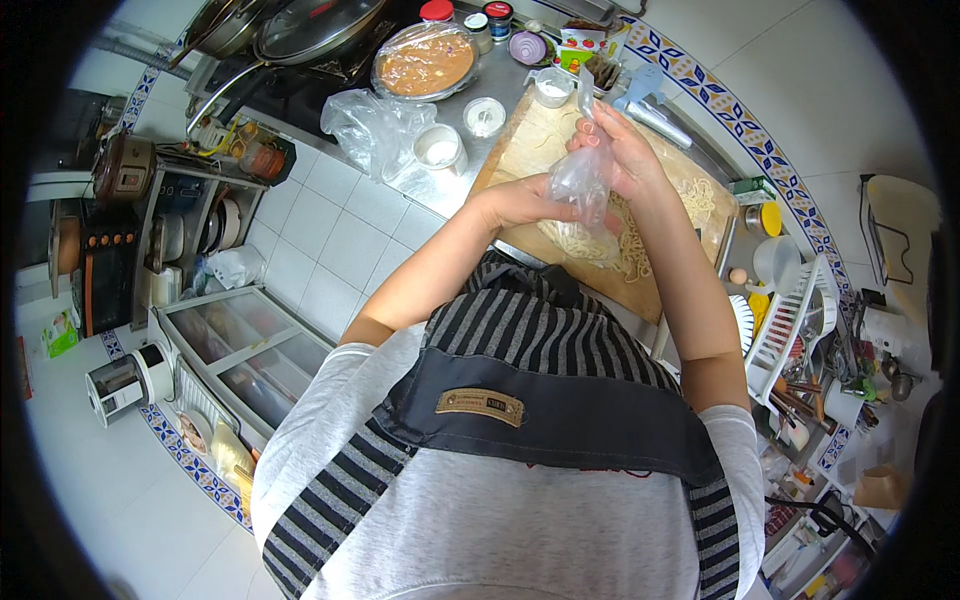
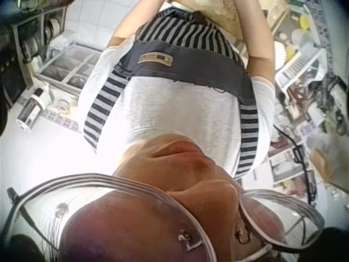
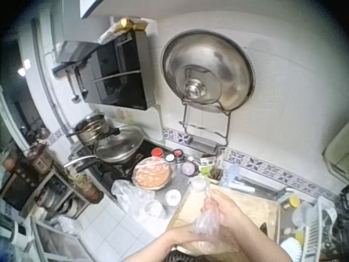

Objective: The person portions hand-pulled noodles from a wooden board into small plastic bags, ties each bag, and places it aside. The person also briefly lifts and shakes the board to loosen noodles before continuing to fill and tie additional bags.

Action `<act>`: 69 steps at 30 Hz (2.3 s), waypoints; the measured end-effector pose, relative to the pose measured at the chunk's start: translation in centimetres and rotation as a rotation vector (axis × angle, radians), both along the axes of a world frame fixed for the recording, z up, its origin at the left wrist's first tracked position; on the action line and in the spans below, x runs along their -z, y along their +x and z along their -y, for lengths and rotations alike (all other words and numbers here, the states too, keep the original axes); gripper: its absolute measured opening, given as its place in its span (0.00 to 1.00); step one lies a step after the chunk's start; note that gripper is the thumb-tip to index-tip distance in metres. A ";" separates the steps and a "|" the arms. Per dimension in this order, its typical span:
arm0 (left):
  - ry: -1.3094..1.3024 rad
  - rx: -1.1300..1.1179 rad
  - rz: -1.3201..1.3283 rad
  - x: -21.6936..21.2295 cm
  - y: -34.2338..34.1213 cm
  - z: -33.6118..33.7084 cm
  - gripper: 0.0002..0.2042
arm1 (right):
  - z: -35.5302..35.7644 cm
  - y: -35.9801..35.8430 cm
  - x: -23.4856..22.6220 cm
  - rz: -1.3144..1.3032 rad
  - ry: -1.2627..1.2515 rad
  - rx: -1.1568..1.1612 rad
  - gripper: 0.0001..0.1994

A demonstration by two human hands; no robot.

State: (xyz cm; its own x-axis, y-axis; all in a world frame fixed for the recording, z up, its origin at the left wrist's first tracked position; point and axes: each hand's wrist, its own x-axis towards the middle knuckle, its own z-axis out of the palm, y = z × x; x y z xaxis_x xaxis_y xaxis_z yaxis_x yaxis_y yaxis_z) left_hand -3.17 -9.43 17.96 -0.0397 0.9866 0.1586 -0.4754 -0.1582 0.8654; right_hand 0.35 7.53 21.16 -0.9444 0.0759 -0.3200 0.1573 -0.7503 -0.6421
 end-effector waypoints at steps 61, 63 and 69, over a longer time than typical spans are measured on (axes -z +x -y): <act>-0.485 -0.429 0.160 11.4 -2.0 2.3 0.15 | -0.5 2.0 10.5 0.000 0.854 -0.187 0.19; -0.344 -0.465 0.499 10.4 -2.2 2.7 0.13 | -0.5 3.2 10.6 -0.003 0.912 -0.398 0.20; 0.062 -0.575 1.324 7.3 -2.2 1.5 0.09 | 2.4 5.8 8.9 -0.048 0.149 -0.396 0.32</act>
